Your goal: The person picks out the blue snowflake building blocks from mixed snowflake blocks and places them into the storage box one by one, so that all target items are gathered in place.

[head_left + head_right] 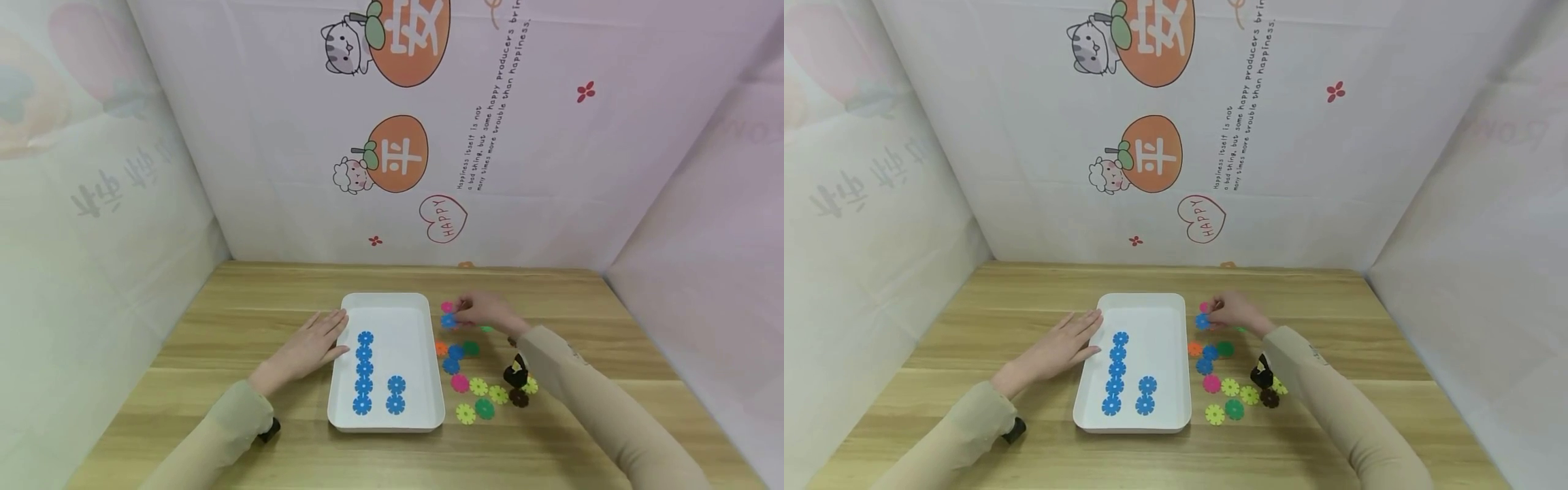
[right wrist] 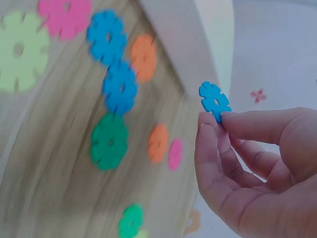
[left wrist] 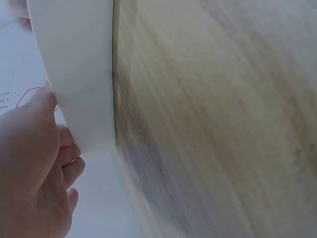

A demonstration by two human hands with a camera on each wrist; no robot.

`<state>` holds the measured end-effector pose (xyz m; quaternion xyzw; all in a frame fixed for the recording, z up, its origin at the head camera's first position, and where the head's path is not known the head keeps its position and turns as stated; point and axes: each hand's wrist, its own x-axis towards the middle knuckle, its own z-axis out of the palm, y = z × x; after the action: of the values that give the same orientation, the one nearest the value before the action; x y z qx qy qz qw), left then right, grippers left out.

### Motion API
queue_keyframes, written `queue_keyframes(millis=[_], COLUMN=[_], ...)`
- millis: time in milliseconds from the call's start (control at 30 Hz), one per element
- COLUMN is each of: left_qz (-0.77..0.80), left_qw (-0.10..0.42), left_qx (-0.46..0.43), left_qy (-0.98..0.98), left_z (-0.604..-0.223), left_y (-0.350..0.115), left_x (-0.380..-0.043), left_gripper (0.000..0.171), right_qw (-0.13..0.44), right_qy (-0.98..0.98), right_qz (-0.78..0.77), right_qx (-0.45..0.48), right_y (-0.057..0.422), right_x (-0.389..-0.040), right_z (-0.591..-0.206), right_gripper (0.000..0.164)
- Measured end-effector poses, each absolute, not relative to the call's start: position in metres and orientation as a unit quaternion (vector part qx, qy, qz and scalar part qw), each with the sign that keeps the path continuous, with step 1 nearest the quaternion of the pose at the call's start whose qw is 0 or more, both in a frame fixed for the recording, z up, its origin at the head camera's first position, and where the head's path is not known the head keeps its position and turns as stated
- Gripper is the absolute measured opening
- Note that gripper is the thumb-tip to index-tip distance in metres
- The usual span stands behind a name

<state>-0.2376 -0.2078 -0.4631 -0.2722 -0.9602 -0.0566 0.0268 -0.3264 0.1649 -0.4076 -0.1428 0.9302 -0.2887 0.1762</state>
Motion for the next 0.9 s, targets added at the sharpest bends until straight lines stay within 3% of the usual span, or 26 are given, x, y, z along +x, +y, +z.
queue_keyframes(millis=[600,900], left_qz=[-0.056,-0.061], left_qw=[0.026,0.023], left_qx=[-0.273,-0.27], left_qy=[-0.96,-0.961], left_z=[-0.463,-0.463], left_y=[-0.21,-0.209], left_x=[-0.239,-0.237], left_gripper=[0.067,0.067], right_qw=[0.222,0.24], right_qy=[0.896,0.904], right_qz=[-0.295,-0.245], right_qx=[-0.247,-0.255], right_y=[0.1,0.072], right_x=[-0.289,-0.283], right_z=[-0.396,-0.41], right_gripper=[0.004,0.008])
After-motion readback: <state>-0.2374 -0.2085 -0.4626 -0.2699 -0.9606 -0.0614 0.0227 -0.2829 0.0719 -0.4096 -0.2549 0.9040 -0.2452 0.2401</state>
